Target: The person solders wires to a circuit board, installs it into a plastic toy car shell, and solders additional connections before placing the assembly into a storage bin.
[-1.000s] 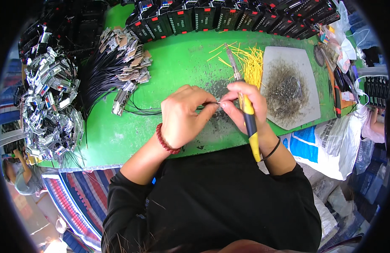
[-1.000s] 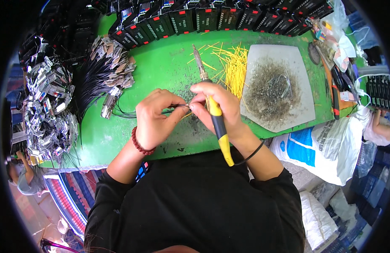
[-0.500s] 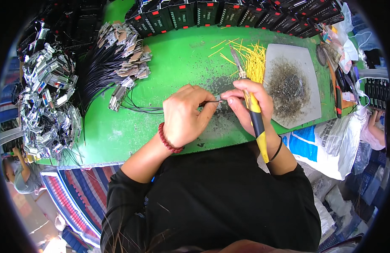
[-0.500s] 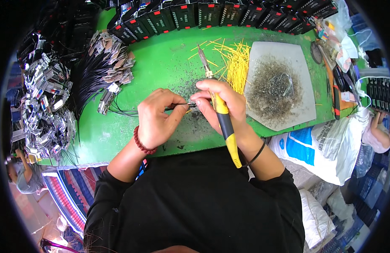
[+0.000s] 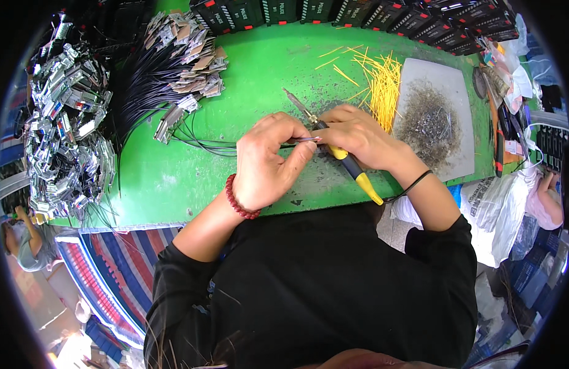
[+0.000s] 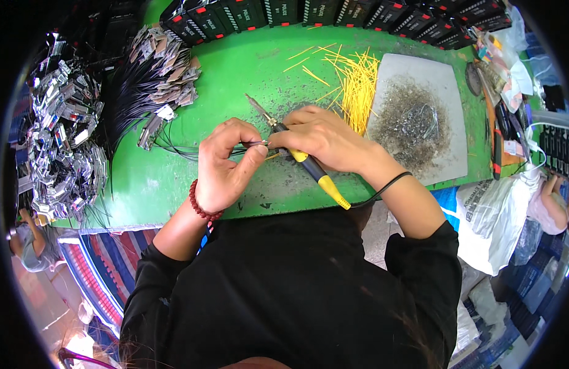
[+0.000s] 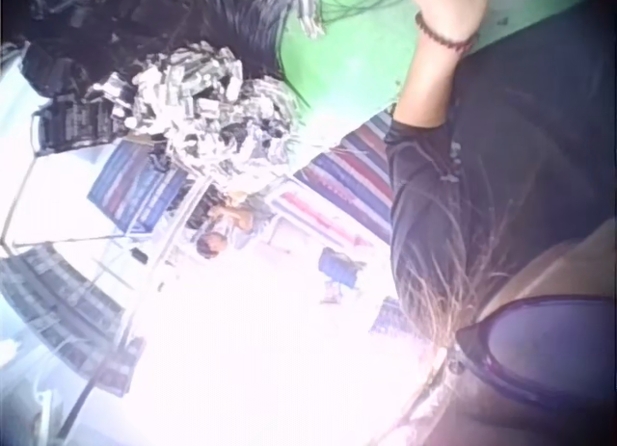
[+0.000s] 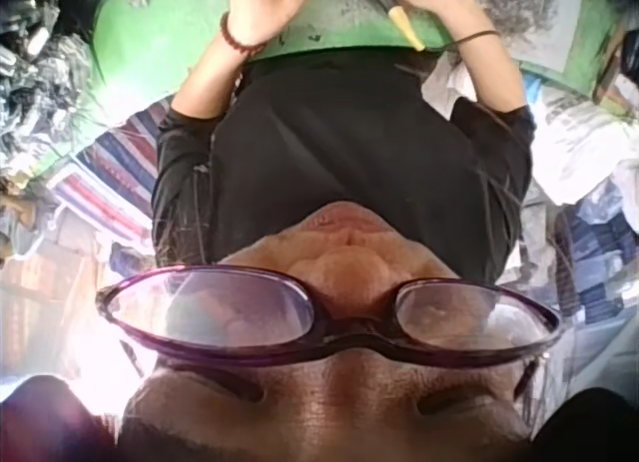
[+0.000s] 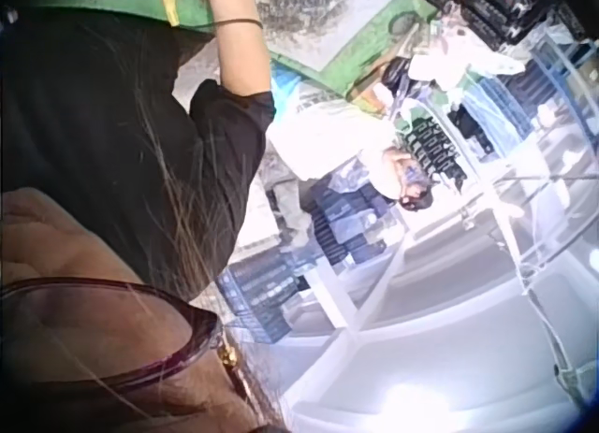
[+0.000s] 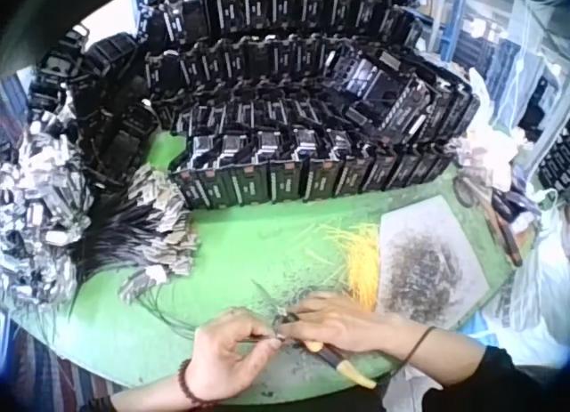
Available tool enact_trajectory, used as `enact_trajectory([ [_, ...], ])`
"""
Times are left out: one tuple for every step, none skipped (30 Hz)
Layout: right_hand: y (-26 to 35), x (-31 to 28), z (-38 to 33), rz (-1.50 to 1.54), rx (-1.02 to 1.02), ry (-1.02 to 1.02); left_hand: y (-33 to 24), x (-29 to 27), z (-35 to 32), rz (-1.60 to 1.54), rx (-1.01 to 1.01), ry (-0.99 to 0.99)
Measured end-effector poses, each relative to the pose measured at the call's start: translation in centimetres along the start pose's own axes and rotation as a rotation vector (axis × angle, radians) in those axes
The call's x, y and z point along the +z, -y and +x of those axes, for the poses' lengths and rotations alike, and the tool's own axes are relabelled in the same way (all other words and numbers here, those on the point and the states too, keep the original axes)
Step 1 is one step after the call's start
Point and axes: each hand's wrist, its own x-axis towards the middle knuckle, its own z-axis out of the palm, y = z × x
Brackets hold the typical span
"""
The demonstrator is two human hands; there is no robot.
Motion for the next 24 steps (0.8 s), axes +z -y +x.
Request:
enact_trajectory([
  [-0.2,-0.1,-0.2,-0.07,-0.012,-0.028,0.0,0.0,-0.1,-0.025,-0.007,-0.007],
  [-0.4,0.0,-0.2,-0.138,-0.026,-0.059,0.1,0.0,-0.2,-0.047,-0.016,-0.014],
  [-0.6,0.1,-0.3,-0.207,-0.037,-0.09,0.2,0.0,-0.3,-0.046,-0.02,-0.012],
  [-0.1,0.4,-0.5,-0.204,-0.034,-0.091,0.2,0.1,-0.4,-0.024,-0.018,0.011],
  [0.9,0.9,-0.8,-0.262,0.088,-0.119,0.3,0.3,-0.5,0.0,-0.018,0.029],
  [1.9,1.3,-1.3,-0.32,0.218,-0.147,0.3,0.6,-0.5,0.061,-0.014,0.06],
  [2.4,2.2,-1.5,-0.351,0.221,-0.196,0.4,1.2,-0.8,0.081,-0.018,0.065],
  [2.6,3.0,-1.8,-0.36,0.249,-0.253,0.7,2.0,-0.8,0.1,-0.017,0.07],
  [2.8,3.5,-1.9,-0.367,0.278,-0.311,0.7,2.6,-0.8,0.151,-0.021,0.082],
  [3.1,3.4,-1.8,-0.317,0.347,-0.319,1.1,3.1,-0.8,0.151,-0.021,0.088],
  [3.3,3.3,-1.7,-0.316,0.36,-0.321,1.5,3.6,-0.8,0.185,-0.015,0.093],
  [3.5,3.3,-1.7,-0.269,0.386,-0.357,1.8,4.0,-0.7,0.219,-0.009,0.098],
  [3.7,3.2,-1.8,-0.22,0.411,-0.394,1.9,4.2,-0.6,0.211,-0.002,0.097],
  [3.7,2.8,-2.1,-0.154,0.458,-0.356,2.1,4.3,-0.5,0.212,-0.005,0.108],
  [3.7,2.4,-2.4,-0.07,0.467,-0.381,2.2,4.4,-0.5,0.233,0.013,0.102],
  [3.7,2.2,-2.7,0.015,0.474,-0.407,2.3,4.5,-0.5,0.253,0.03,0.095],
  [3.8,2.2,-3.3,0.159,0.522,-0.489,2.1,4.6,-0.5,0.25,0.004,0.09],
  [3.5,2.8,-4.4,0.25,0.559,-0.578,2.0,4.8,-0.4,0.25,0.001,0.1],
  [3.6,2.7,-5.3,0.283,0.586,-0.635,2.0,4.9,-0.3,0.259,-0.017,0.115],
  [4.2,2.4,-6.1,0.313,0.613,-0.691,1.9,4.9,-0.2,0.264,-0.035,0.128],
  [5.1,1.6,-6.5,0.385,0.675,-0.692,1.8,4.9,-0.1,0.285,-0.043,0.136],
  [5.6,1.1,-7.1,0.392,0.673,-0.7,1.9,4.8,-0.2,0.292,-0.049,0.142],
  [6.2,0.4,-7.8,0.385,0.676,-0.71,1.8,4.9,-0.1,0.292,-0.05,0.149],
  [6.4,0.2,-8.7,0.333,0.685,-0.711,1.9,4.9,0.0,0.299,-0.052,0.155],
])
